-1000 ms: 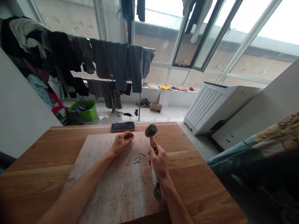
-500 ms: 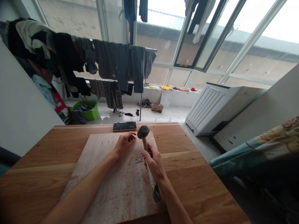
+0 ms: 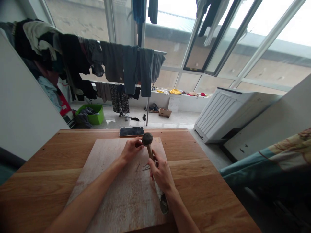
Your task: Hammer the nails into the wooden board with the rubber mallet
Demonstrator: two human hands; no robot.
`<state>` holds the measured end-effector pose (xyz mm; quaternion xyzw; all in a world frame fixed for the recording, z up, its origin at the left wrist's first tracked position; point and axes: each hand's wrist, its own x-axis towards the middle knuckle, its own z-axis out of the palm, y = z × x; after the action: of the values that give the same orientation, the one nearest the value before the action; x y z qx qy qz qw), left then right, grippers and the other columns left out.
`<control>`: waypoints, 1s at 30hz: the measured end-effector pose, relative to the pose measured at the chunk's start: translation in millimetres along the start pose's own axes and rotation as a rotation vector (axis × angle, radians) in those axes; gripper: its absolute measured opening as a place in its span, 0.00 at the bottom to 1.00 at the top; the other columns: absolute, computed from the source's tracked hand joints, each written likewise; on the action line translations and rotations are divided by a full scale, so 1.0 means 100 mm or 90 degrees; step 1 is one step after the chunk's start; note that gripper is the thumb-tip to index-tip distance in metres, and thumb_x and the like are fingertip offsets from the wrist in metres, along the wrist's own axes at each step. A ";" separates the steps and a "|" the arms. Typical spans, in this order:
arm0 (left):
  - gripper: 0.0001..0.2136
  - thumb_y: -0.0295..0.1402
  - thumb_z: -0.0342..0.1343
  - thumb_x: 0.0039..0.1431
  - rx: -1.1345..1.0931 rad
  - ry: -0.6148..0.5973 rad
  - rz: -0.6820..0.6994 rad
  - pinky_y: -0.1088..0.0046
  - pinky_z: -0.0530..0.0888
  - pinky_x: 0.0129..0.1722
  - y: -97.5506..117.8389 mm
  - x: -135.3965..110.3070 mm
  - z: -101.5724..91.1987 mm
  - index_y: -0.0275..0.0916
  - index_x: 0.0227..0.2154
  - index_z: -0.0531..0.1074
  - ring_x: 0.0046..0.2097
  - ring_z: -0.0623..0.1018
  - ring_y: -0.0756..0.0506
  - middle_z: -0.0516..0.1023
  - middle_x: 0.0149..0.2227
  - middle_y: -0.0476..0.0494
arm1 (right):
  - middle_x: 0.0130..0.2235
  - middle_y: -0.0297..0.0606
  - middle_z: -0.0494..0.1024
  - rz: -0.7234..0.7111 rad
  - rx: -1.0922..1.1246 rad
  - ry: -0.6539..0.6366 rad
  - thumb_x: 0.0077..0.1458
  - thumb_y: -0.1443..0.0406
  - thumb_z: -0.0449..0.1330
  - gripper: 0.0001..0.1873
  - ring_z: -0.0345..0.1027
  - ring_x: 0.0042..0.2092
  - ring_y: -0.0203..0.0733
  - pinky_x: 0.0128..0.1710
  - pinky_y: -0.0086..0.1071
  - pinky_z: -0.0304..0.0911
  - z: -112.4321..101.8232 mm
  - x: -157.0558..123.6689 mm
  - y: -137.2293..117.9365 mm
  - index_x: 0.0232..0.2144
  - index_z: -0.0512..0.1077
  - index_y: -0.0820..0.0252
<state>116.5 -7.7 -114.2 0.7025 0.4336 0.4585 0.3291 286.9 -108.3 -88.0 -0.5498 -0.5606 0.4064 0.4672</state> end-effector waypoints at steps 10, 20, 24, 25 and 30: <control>0.13 0.27 0.61 0.56 0.145 0.035 0.044 0.74 0.76 0.32 0.10 -0.06 -0.04 0.37 0.45 0.72 0.30 0.78 0.51 0.79 0.42 0.44 | 0.30 0.32 0.74 0.016 0.085 0.025 0.57 0.53 0.60 0.31 0.60 0.17 0.31 0.12 0.26 0.59 -0.06 0.03 -0.03 0.58 0.68 0.62; 0.10 0.18 0.55 0.59 0.574 -0.418 0.360 0.68 0.77 0.39 0.65 -0.20 0.08 0.35 0.40 0.74 0.38 0.80 0.42 0.81 0.34 0.40 | 0.22 0.27 0.68 0.022 0.129 0.121 0.54 0.52 0.61 0.24 0.58 0.16 0.32 0.12 0.25 0.56 -0.17 0.07 -0.07 0.47 0.71 0.61; 0.08 0.19 0.55 0.60 0.585 -0.397 0.388 0.67 0.77 0.39 0.68 -0.24 0.16 0.33 0.40 0.73 0.40 0.80 0.41 0.80 0.35 0.36 | 0.20 0.25 0.67 0.025 0.123 0.115 0.55 0.52 0.61 0.24 0.58 0.16 0.34 0.13 0.26 0.57 -0.17 0.07 -0.04 0.48 0.71 0.62; 0.08 0.19 0.55 0.60 0.582 -0.390 0.387 0.67 0.77 0.40 0.68 -0.25 0.16 0.34 0.40 0.73 0.41 0.80 0.41 0.80 0.36 0.36 | 0.19 0.25 0.66 0.024 0.120 0.115 0.55 0.52 0.61 0.25 0.58 0.16 0.34 0.13 0.27 0.57 -0.16 0.07 -0.04 0.50 0.71 0.62; 0.09 0.19 0.52 0.62 0.548 -0.342 0.287 0.69 0.76 0.39 0.62 -0.24 -0.03 0.35 0.40 0.73 0.40 0.79 0.44 0.77 0.39 0.39 | 0.24 0.27 0.70 0.027 0.134 0.119 0.53 0.51 0.62 0.27 0.59 0.16 0.32 0.12 0.27 0.57 -0.14 0.07 -0.04 0.51 0.71 0.60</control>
<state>128.2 -54.8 -68.2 0.9411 0.3218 0.1040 0.0051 300.0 -102.7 -79.9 -0.5451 -0.4570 0.4195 0.5639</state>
